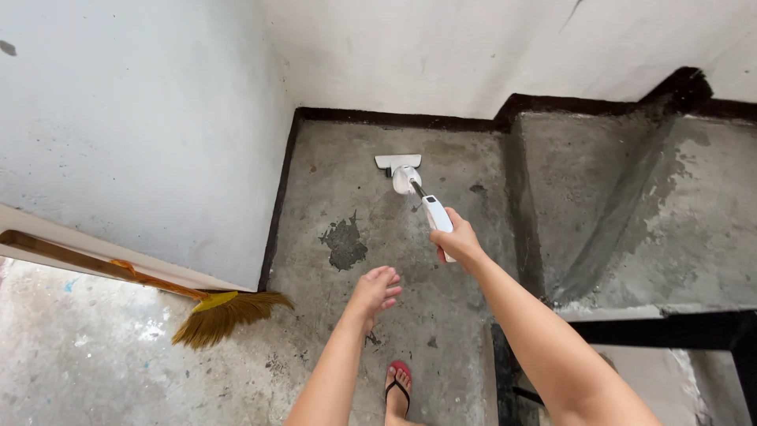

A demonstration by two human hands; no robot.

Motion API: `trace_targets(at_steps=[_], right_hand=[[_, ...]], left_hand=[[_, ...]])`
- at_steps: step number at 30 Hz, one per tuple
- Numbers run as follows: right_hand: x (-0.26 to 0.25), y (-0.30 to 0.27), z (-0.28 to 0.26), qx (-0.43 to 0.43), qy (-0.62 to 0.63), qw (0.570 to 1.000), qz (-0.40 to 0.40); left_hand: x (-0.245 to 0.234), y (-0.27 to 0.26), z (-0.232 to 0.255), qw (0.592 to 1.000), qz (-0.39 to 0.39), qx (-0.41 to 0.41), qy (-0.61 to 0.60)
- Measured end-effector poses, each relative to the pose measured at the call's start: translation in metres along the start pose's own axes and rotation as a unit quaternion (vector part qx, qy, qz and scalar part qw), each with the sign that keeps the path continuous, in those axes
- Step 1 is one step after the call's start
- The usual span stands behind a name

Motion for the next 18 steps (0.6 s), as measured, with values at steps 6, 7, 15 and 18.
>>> trace_targets(at_steps=[6,7,15,18], right_hand=[[0.008,0.045,0.009,0.042,0.044,0.997,-0.036],[0.009,0.043,0.015,0.041,0.044,0.997,-0.037],[-0.003,-0.064,0.062,0.069,0.022,0.997,-0.027],[-0.01,-0.125,0.082,0.064,0.042,0.996,-0.046]], left_hand=[[-0.034,-0.007,-0.004,0.999,0.034,0.011,-0.036],[-0.035,-0.006,-0.008,0.999,0.035,0.012,-0.037],[0.026,-0.017,-0.062,0.999,-0.021,0.024,0.019],[0.07,-0.053,-0.093,0.999,-0.047,0.011,0.008]])
Point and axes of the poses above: each hand's wrist, its own y-axis towards the middle knuckle, its own x-axis out of the palm, z = x × y, the point moved 4 cm from there along y, towards the middle knuckle, and after that the axes turned 14 degrees about -y, right-handed, at the moved point
